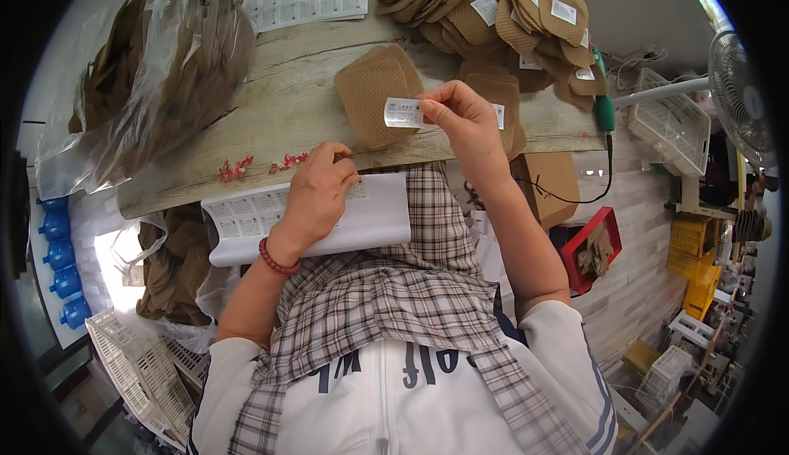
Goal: The person repeatedly peels small labels from a roll and sticks them onto small brown packages on a table. They handle the packages one at a time, placing each labeled package into a growing stack.
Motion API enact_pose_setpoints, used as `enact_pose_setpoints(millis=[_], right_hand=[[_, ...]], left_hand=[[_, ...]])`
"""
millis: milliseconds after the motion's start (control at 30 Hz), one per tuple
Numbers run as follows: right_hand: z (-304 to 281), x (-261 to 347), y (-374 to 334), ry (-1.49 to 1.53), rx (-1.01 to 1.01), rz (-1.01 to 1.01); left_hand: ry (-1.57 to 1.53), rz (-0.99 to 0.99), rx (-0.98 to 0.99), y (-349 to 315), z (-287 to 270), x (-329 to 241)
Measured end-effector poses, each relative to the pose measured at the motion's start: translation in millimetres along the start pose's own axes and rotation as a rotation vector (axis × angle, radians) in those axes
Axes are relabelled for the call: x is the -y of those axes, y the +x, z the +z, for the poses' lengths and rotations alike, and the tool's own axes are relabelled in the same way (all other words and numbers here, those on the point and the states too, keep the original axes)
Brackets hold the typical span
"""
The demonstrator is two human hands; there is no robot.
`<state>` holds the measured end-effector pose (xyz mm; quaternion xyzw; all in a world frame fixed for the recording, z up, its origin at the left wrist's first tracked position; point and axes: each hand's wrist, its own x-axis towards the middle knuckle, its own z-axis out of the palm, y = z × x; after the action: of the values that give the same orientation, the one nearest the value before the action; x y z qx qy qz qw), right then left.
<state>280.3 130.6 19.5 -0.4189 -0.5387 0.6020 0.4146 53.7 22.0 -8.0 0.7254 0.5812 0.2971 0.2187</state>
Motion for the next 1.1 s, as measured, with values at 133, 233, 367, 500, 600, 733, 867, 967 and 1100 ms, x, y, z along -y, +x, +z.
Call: enact_pose_setpoints(millis=[133,233,367,500,600,733,867,967,1100], right_hand=[[-13,-15,48,0.061,-0.058,0.144],[-14,-30,50,0.102,-0.021,0.171],[-2,-33,28,0.119,-0.026,0.262],[-6,-29,25,0.138,-0.064,0.237],[-20,-23,39,0.112,-0.088,0.164],[-4,3,59,-0.074,0.047,0.131],[14,-14,76,-0.243,0.258,0.064],[19,-30,81,-0.327,0.271,0.061],[20,-37,78,-0.367,0.224,0.053]], left_hand=[[-0.08,0.038,-0.006,6,8,3],[-0.199,0.063,0.011,17,8,3],[-0.121,0.045,0.065,29,2,4],[-0.044,0.01,0.087,25,-4,6],[-0.023,0.016,0.029,23,-14,-2],[0.012,0.184,-0.086,29,-8,-6],[0.086,0.192,-0.03,33,2,2],[0.066,0.186,-0.036,35,4,4],[0.071,0.184,-0.029,33,3,5]])
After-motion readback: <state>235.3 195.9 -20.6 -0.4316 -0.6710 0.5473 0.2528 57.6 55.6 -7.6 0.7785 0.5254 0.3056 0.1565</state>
